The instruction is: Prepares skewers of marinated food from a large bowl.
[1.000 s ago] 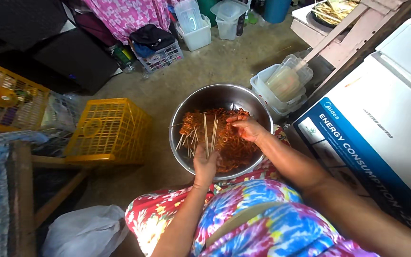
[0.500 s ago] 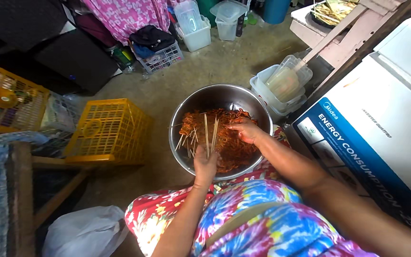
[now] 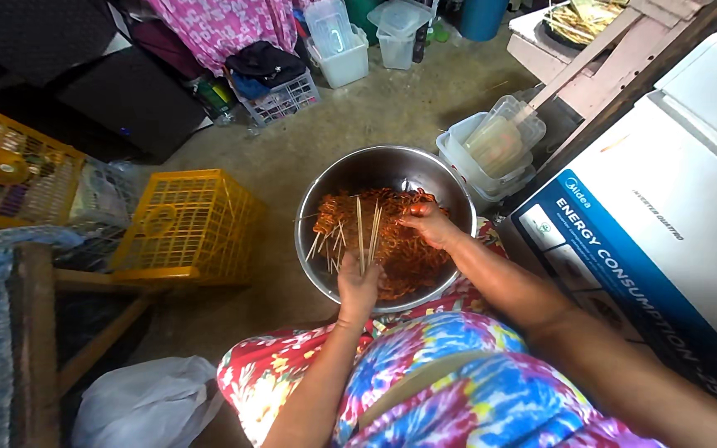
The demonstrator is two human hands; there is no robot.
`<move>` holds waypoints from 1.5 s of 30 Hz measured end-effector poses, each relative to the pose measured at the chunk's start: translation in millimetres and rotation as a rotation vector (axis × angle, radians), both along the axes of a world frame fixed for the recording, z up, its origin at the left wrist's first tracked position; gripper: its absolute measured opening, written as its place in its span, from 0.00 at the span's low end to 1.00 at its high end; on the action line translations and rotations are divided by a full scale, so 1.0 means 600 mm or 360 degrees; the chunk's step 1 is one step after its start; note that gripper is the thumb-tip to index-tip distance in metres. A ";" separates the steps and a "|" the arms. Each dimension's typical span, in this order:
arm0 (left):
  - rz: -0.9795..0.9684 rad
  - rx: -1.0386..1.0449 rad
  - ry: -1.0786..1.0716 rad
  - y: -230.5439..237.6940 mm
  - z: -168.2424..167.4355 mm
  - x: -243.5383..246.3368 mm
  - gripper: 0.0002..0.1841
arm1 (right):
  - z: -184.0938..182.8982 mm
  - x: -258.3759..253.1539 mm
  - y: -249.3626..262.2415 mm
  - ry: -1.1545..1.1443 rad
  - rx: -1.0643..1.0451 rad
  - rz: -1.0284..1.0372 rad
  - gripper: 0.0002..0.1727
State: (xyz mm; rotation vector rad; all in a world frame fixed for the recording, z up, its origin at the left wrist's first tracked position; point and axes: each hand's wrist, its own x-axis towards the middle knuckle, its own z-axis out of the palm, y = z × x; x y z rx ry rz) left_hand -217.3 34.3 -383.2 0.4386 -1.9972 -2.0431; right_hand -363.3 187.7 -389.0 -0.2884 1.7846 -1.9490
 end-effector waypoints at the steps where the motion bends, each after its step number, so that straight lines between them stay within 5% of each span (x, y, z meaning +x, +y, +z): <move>1: 0.0003 0.0003 0.0003 0.000 0.000 0.000 0.13 | 0.004 0.002 0.001 -0.0044 -0.0027 0.0016 0.06; 7: -0.0020 0.0032 -0.0001 -0.003 0.002 0.000 0.13 | 0.021 0.009 0.004 -0.0199 -0.0101 0.0060 0.10; 19: -0.0047 0.0051 -0.0050 -0.008 0.002 0.002 0.15 | 0.012 0.002 0.008 0.0561 0.0334 0.0216 0.11; 26: -0.0070 0.0131 0.0006 -0.008 0.001 0.002 0.16 | 0.016 0.005 0.016 -0.0053 -0.0059 0.0214 0.10; 33: -0.0100 0.0147 0.0003 -0.013 0.000 0.004 0.15 | 0.000 -0.006 0.014 0.0497 0.0192 0.0264 0.13; 45: -0.0063 0.0179 0.0044 -0.011 -0.003 0.002 0.14 | 0.010 -0.002 0.012 0.0265 -0.0037 0.0258 0.11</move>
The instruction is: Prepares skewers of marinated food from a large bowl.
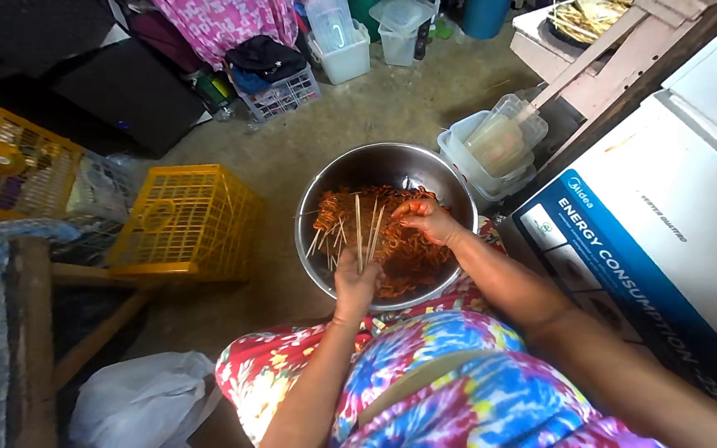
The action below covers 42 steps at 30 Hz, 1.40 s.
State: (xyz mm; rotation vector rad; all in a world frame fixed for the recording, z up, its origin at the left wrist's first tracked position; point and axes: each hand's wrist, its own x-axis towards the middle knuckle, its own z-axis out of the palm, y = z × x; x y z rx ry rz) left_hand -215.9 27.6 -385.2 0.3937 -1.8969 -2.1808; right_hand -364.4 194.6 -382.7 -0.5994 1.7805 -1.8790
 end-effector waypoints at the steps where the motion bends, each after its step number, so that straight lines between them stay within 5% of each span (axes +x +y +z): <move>1: 0.0017 0.0006 0.0003 0.001 0.001 0.000 0.15 | 0.001 0.003 0.000 0.0017 0.0035 -0.0046 0.10; 8: 0.0052 0.0021 0.0005 0.006 0.000 -0.001 0.15 | -0.001 0.017 -0.021 -0.0299 -0.0043 -0.0350 0.03; 18: 0.0048 -0.0093 -0.0035 0.007 -0.001 -0.001 0.15 | 0.015 0.031 -0.037 -0.1191 -0.0351 -0.0434 0.10; 24: 0.0047 -0.0090 -0.0101 0.008 0.003 -0.003 0.15 | 0.010 0.023 -0.029 -0.1162 -0.0337 -0.0353 0.09; 29: 0.0032 -0.0141 -0.0068 0.007 0.002 0.001 0.16 | 0.006 0.027 -0.033 -0.0736 -0.0057 -0.0383 0.06; 42: 0.0053 -0.0116 -0.0040 0.008 0.001 -0.002 0.16 | 0.011 0.032 -0.037 -0.0964 -0.0165 -0.0207 0.09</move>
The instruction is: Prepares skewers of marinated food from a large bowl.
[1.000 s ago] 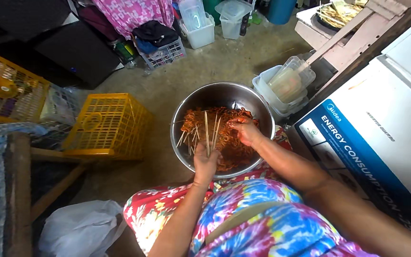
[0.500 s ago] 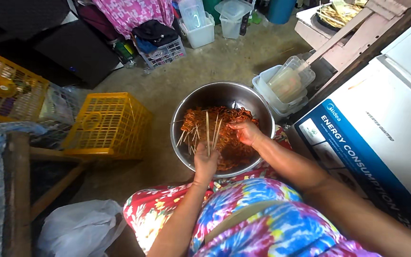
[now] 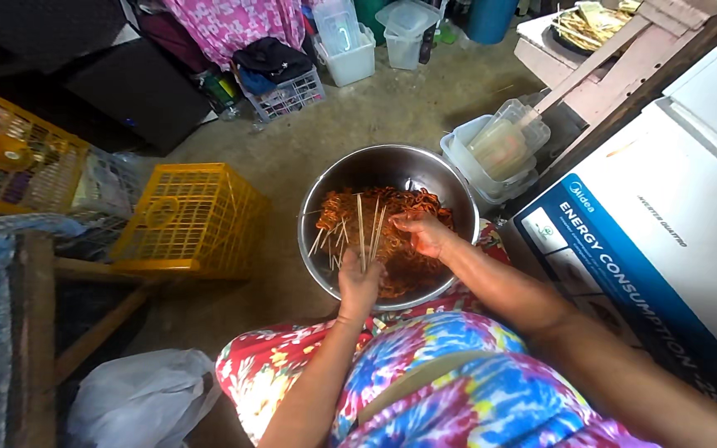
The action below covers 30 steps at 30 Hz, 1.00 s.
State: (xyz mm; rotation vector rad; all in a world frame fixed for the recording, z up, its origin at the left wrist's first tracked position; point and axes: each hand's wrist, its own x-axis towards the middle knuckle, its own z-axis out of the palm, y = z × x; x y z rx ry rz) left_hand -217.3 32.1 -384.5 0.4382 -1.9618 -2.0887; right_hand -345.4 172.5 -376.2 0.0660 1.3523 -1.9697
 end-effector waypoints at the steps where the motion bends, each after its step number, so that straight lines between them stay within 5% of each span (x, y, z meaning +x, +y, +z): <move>1: 0.0002 -0.0001 0.0002 0.000 0.000 0.000 0.16 | 0.005 0.002 -0.001 -0.0033 0.0023 0.0042 0.10; 8: 0.0004 0.0007 -0.0022 0.001 0.001 -0.001 0.16 | 0.005 0.008 -0.007 0.0021 0.0130 0.0008 0.08; 19: 0.0219 -0.0069 -0.0054 -0.017 0.018 -0.025 0.17 | -0.017 -0.023 0.006 0.0116 0.0291 -0.0233 0.19; 26: 0.0238 -0.0664 -0.0667 -0.069 0.021 -0.052 0.21 | -0.034 -0.034 0.006 0.0189 0.0799 -0.0285 0.18; 30: 0.0257 -0.0881 -0.0650 -0.059 0.027 -0.036 0.20 | -0.045 -0.039 0.006 0.0332 0.1060 -0.0078 0.16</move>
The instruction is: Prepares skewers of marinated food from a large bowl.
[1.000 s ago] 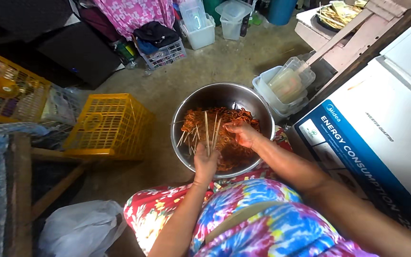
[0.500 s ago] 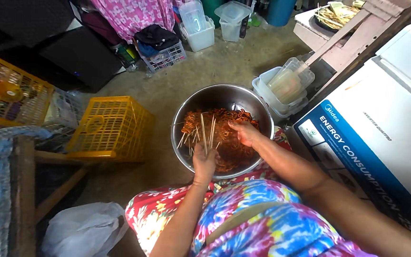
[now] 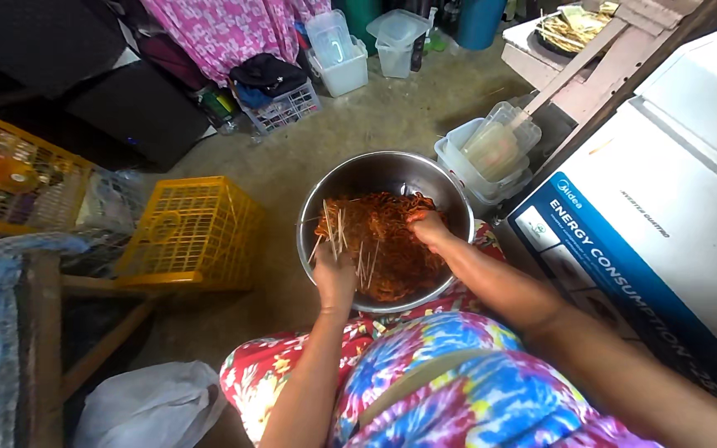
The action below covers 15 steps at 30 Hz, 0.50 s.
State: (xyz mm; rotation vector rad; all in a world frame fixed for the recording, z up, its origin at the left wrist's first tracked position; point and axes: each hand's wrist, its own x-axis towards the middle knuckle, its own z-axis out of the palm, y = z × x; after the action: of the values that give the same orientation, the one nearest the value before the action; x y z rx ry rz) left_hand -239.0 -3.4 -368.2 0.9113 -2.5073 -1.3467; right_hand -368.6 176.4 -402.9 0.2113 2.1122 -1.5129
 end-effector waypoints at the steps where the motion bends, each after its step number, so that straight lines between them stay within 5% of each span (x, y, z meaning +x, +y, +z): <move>1: -0.0022 -0.0019 0.0045 0.006 0.004 0.006 0.20 | 0.000 -0.001 -0.001 0.0027 0.0110 0.0096 0.15; 6: -0.0232 0.0146 0.0276 0.041 -0.015 0.029 0.20 | 0.016 0.010 -0.002 0.0165 0.0676 0.0629 0.16; 11: -0.0154 0.0406 0.0456 0.039 -0.028 0.030 0.18 | 0.010 0.020 -0.016 0.0495 0.0437 0.0833 0.20; 15: -0.0009 0.0641 0.0698 0.037 -0.029 0.031 0.17 | 0.005 0.059 -0.048 0.0761 0.0396 0.1476 0.26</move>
State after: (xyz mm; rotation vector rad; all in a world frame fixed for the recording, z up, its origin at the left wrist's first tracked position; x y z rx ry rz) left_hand -220.6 19.0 -385.4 0.5797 -1.9504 -1.8569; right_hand -333.4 147.5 -399.9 -0.9996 2.2251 -0.7739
